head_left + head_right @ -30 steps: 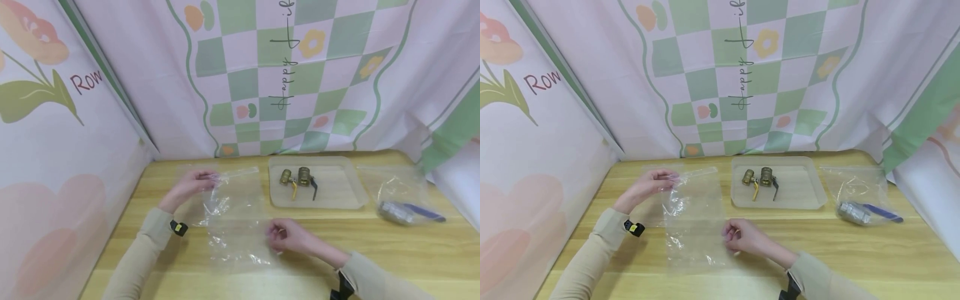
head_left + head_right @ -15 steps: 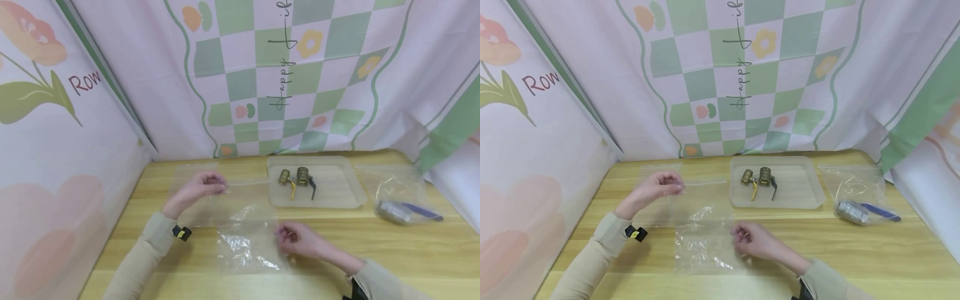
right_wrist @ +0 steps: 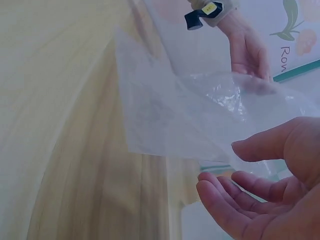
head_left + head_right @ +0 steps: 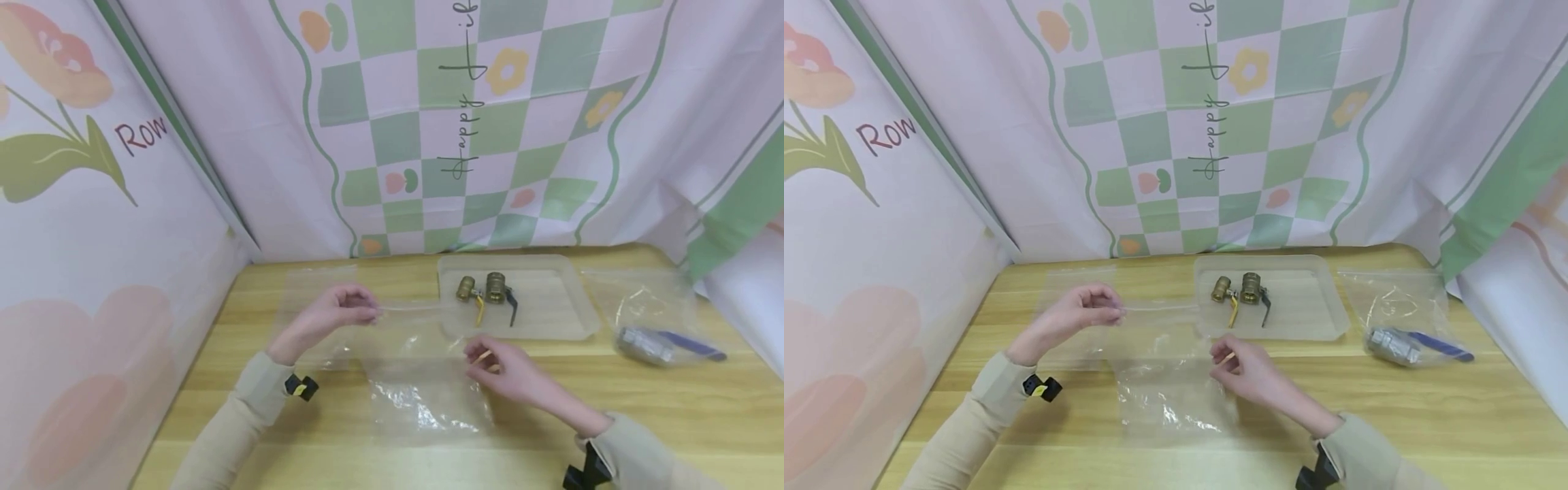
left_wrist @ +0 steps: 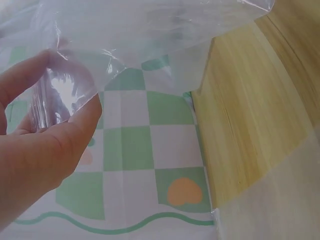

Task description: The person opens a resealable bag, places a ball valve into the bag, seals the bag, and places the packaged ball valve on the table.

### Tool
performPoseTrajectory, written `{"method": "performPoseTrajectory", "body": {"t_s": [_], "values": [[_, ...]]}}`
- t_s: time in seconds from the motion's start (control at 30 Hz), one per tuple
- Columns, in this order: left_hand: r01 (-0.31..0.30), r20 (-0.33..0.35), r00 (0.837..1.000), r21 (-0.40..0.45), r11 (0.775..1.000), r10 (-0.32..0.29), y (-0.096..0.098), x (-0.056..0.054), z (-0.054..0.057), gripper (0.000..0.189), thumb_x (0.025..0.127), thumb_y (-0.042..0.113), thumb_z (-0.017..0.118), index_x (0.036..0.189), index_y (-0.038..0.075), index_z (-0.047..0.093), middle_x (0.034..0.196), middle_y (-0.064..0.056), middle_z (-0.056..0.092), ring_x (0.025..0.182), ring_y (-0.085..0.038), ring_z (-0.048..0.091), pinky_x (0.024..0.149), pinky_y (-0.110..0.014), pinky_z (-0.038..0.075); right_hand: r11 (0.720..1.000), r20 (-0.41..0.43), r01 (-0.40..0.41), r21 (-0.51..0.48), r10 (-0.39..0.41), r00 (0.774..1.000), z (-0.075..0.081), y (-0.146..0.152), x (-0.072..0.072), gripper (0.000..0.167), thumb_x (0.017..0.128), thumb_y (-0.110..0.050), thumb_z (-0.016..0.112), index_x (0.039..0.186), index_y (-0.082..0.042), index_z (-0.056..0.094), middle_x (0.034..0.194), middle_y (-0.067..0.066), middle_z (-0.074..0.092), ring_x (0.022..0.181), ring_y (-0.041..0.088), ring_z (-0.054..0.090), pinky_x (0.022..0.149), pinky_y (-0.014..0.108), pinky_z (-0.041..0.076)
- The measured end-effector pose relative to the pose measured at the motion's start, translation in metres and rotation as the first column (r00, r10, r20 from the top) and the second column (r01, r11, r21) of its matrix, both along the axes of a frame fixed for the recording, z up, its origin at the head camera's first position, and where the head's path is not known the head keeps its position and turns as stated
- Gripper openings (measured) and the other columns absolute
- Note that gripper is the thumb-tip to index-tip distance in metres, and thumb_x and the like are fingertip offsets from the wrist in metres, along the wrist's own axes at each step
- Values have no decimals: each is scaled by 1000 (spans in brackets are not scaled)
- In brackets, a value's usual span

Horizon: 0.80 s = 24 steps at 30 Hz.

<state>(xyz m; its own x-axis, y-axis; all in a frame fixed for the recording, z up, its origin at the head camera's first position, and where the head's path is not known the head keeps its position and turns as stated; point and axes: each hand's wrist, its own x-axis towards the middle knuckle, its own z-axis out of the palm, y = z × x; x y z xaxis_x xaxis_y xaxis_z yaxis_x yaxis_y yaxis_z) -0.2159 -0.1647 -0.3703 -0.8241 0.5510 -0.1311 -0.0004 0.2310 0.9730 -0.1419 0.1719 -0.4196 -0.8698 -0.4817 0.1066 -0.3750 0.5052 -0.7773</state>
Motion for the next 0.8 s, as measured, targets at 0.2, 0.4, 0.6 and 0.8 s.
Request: {"method": "performPoseTrajectory", "body": {"t_s": [0.2, 0.4, 0.6, 0.8], "values": [[26, -20, 999, 21, 999, -25, 5, 5, 4, 32, 93, 9, 65, 121, -3, 57, 111, -10, 71, 113, -40, 64, 103, -44, 55, 999, -6, 28, 20, -28, 1000, 1, 5, 0, 29, 87, -12, 72, 107, 6, 60, 101, 17, 69, 85, 22, 70, 74, 22, 62], [56, -24, 998, 27, 998, -55, 11, 11, 6, 31, 93, 9, 64, 121, -2, 57, 114, -16, 70, 108, -32, 67, 106, -52, 51, 997, -11, 71, -6, -71, 997, 7, 5, -2, 26, 87, -15, 74, 103, 1, 62, 99, 13, 69, 85, 14, 69, 73, 18, 60], [26, 6, 1000, 34, 999, -27, 19, 14, 5, 33, 93, 7, 64, 123, -4, 56, 118, -24, 67, 97, -14, 70, 104, -53, 52, 995, -56, 87, -43, -89, 994, 14, 3, -2, 15, 88, -10, 72, 98, -3, 65, 95, 8, 71, 86, 11, 68, 74, 20, 61], [-8, 9, 1000, 36, 999, 7, 26, 17, 5, 32, 92, 4, 64, 122, -5, 56, 116, -23, 70, 91, -11, 71, 100, -49, 56, 995, -90, 99, 2, -99, 991, 21, 4, 0, 6, 88, -7, 70, 92, -6, 67, 90, 6, 72, 85, 16, 69, 73, 21, 61]]}}
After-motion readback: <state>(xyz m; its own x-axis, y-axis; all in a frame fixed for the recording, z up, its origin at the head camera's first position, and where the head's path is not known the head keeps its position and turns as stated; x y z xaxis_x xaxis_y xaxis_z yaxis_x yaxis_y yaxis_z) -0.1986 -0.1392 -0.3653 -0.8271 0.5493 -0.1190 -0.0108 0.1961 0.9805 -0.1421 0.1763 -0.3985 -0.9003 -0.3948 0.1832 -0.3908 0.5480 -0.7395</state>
